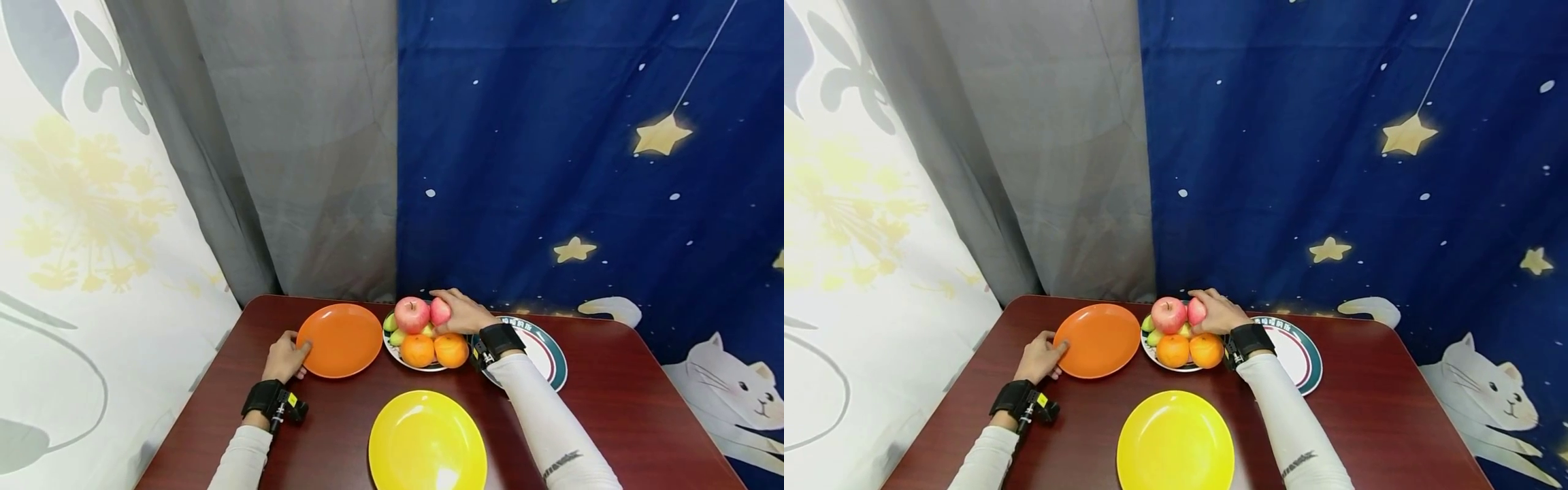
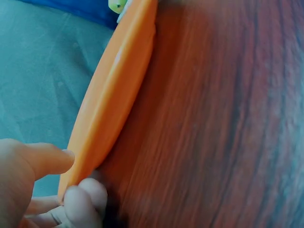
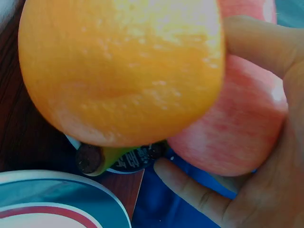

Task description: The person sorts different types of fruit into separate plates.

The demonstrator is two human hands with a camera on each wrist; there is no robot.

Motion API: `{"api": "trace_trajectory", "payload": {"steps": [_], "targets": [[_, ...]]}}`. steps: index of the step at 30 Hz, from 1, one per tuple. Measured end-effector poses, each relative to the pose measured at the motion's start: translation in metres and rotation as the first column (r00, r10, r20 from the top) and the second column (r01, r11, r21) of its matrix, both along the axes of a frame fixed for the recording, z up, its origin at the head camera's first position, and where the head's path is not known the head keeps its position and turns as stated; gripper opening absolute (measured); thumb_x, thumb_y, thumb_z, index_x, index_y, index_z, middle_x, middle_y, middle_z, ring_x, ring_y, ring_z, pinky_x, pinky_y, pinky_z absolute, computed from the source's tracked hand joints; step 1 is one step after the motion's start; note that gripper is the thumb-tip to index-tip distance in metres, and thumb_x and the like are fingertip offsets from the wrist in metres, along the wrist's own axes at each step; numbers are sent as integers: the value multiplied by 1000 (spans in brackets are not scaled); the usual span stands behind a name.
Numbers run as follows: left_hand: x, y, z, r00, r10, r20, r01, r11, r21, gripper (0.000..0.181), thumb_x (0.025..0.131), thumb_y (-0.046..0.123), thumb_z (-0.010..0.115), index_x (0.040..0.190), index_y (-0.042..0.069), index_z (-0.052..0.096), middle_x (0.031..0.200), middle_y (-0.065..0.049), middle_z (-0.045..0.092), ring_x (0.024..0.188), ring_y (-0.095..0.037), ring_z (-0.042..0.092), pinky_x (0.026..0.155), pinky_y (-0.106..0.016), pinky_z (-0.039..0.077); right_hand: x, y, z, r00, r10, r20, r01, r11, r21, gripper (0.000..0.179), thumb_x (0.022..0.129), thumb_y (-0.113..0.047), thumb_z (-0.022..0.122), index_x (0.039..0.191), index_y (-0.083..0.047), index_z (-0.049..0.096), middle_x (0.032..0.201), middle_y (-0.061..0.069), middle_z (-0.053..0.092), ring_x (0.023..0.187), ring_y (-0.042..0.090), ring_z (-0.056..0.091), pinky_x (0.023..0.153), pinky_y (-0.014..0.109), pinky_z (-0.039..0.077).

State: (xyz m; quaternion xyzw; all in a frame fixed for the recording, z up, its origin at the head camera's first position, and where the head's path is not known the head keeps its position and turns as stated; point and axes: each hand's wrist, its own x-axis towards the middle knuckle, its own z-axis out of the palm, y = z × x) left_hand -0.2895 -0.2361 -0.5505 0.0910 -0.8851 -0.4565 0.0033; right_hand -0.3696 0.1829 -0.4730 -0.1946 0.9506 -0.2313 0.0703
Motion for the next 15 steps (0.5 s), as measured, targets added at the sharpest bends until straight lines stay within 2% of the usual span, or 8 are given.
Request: {"api": "trace_trajectory", "payload": {"steps": [8, 15], "targets": [[-3, -6, -6, 999, -42, 6, 42, 999, 18, 57, 105, 25, 66, 146, -8, 44, 78, -13, 65, 41, -15, 58, 45, -30, 54, -2, -2, -5, 998, 9, -58, -12, 999, -42, 72, 70, -36, 91, 134, -18, 63, 126, 10, 62, 111, 29, 60, 95, 50, 54], [-4, -12, -12, 998, -58, 28, 55, 994, 90, 57, 106, 28, 66, 148, -1, 42, 87, -14, 69, 41, -15, 57, 45, -30, 53, -4, 1, -2, 996, -15, -88, 12, 999, -30, 72, 74, -34, 92, 135, -16, 60, 125, 14, 60, 103, 32, 64, 89, 50, 58]]}}
